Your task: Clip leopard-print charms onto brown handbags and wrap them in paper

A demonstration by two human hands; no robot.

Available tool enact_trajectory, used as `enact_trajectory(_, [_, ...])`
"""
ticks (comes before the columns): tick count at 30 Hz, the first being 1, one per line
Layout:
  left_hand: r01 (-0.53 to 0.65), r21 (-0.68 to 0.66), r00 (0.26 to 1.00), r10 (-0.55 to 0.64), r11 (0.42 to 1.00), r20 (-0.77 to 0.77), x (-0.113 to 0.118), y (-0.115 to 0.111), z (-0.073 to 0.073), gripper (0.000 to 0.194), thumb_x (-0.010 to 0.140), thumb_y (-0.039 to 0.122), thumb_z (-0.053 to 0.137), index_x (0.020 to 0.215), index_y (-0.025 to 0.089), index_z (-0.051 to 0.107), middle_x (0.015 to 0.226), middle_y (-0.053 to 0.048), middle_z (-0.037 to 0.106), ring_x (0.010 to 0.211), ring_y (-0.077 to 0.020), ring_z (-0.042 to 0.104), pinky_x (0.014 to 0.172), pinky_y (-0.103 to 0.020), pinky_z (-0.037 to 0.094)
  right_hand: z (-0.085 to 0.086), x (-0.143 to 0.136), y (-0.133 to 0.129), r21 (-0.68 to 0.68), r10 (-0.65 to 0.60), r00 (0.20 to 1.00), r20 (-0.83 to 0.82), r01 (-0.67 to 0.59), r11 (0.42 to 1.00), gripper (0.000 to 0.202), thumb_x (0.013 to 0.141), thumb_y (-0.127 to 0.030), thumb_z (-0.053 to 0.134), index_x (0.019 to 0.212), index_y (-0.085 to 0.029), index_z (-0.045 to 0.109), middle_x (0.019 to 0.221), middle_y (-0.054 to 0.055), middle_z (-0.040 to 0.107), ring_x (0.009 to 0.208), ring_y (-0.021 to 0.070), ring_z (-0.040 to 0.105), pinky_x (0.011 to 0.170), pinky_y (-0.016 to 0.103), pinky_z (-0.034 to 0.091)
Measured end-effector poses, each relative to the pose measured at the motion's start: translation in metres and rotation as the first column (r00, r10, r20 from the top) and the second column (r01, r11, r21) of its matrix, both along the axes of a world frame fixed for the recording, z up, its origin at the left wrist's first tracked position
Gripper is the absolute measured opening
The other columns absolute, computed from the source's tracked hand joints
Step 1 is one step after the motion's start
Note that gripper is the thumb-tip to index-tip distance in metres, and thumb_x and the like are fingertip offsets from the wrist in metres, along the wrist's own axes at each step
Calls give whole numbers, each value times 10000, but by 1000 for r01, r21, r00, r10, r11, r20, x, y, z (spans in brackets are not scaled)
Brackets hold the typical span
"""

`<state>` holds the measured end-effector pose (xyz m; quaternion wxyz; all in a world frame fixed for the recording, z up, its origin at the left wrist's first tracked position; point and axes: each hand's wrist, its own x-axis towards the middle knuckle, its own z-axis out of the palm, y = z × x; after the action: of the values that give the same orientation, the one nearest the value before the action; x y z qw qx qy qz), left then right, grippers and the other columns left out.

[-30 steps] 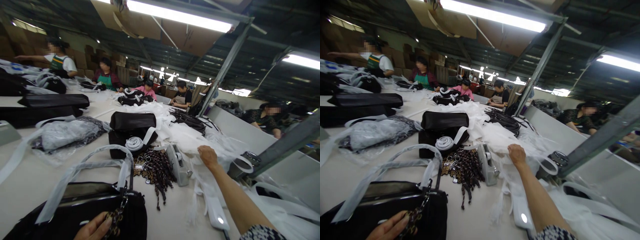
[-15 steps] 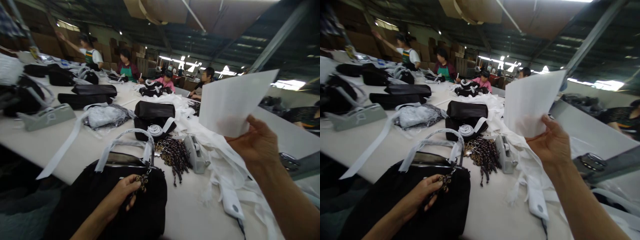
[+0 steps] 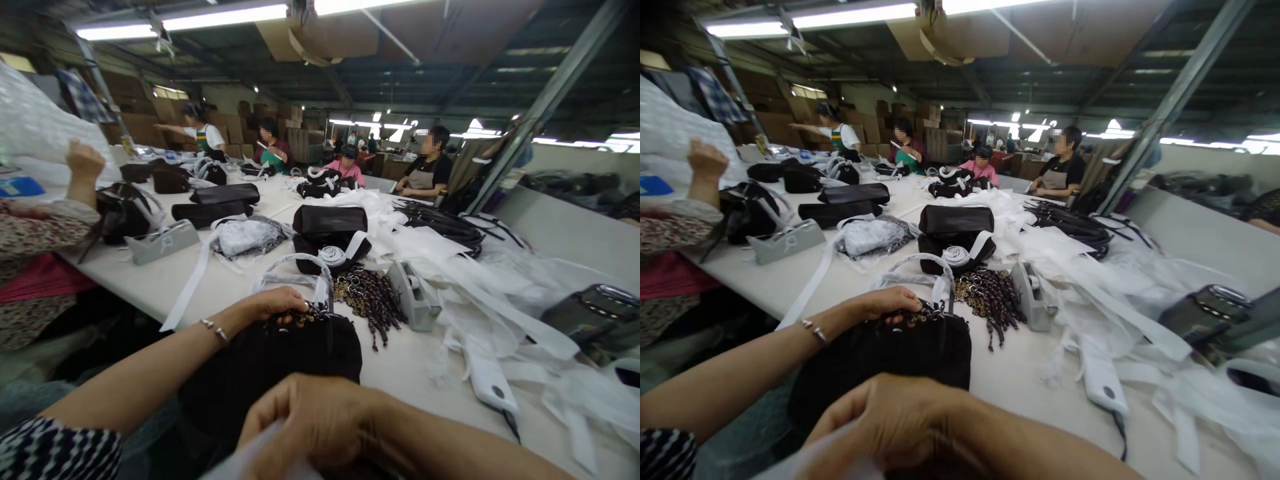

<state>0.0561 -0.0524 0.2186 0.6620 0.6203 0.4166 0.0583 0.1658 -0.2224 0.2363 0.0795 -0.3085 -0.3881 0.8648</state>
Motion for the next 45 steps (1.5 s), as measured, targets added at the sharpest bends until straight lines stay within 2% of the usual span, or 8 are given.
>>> enact_trajectory(5, [35,41,997,-32,999,-63,10,-1,22,144,668,272,698,631,147,638,552,-46,671,336,-74,411,323,-194,247,-39,40,47,226,-642,727,242,601,766,208,492,-124,804,578,-138,615,456,-17,590,369,88,469,385,195,351])
enact_trajectory(8, [8,48,999,-6,999,-40,12,-10,24,165,675,295,689,650,145,624,552,-45,665,338,-71,414,325,-190,267,-64,55,64,183,-777,590,222,757,627,197,531,-139,772,577,-152,581,455,-14,587,390,115,501,433,238,418])
enact_trajectory(16, [-257,16,961,254,966,107,3,-70,-20,345,780,438,586,968,154,533,678,-15,674,378,-54,466,352,-152,337,-58,47,38,-189,-830,558,-23,812,552,132,692,-173,644,814,-125,633,779,76,712,764,192,673,846,349,520])
enact_trajectory(20, [-378,-5,912,374,926,171,2,-88,-31,525,781,437,613,1190,140,472,656,-12,675,371,-73,490,335,-151,345,-63,30,27,-361,-835,514,-195,754,549,132,793,-255,609,743,-133,616,668,75,669,682,220,663,796,375,529])
enact_trajectory(26, [-389,89,914,372,917,160,0,-98,-38,695,828,364,590,1419,149,294,671,0,678,356,-78,502,329,-148,349,-86,23,29,-417,-955,295,1,869,268,113,846,-193,547,834,-129,640,668,71,673,593,215,641,690,397,544])
enact_trajectory(37, [-240,222,968,252,945,-25,1,-118,-37,808,899,362,484,1545,186,32,723,-29,688,405,-150,579,375,-217,405,-82,23,20,-473,-924,382,-33,808,351,197,698,-246,792,805,-138,667,646,28,690,513,171,608,697,390,564])
enact_trajectory(40, [-160,478,948,269,864,-170,-4,-129,-35,782,903,415,505,1546,184,126,685,-32,676,549,-226,660,522,-275,462,-80,23,19,-488,-939,344,15,822,294,218,691,-220,801,848,-129,680,701,46,719,574,184,653,722,370,566])
enact_trajectory(45, [-53,858,853,469,511,-226,-24,-116,-37,637,884,459,545,1429,173,383,1101,-126,668,1051,-298,613,904,-394,436,-76,21,19,-531,-957,288,49,819,219,285,723,-170,774,987,-109,687,854,102,754,756,230,715,771,373,568])
